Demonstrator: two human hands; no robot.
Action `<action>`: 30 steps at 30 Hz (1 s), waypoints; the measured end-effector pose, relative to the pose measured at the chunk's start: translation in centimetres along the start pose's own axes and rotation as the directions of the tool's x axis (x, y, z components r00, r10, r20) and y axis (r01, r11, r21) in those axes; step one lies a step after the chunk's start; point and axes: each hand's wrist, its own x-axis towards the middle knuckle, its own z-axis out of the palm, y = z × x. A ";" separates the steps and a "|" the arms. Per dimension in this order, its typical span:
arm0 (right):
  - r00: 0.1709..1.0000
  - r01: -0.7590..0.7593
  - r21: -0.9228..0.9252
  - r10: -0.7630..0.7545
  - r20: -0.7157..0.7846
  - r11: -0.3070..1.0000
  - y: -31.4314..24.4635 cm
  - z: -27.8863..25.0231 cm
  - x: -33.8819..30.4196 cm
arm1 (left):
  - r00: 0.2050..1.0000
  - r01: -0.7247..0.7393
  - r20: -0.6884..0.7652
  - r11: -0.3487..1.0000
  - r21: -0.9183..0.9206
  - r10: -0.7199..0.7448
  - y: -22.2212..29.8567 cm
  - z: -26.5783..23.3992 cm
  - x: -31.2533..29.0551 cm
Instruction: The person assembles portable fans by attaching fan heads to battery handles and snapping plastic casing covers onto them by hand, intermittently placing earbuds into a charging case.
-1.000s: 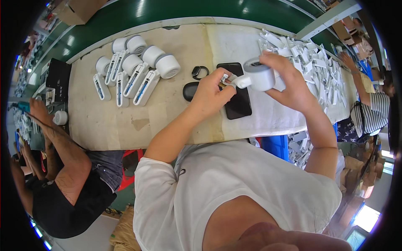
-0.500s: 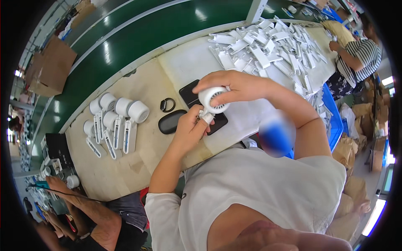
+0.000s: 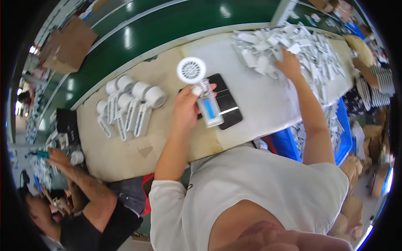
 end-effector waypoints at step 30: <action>0.887 0.061 0.980 -0.461 0.035 0.191 -19.8 -9.8 -11.1 | 0.808 -0.578 -0.127 0.816 0.017 0.575 0.9 0.1 -1.5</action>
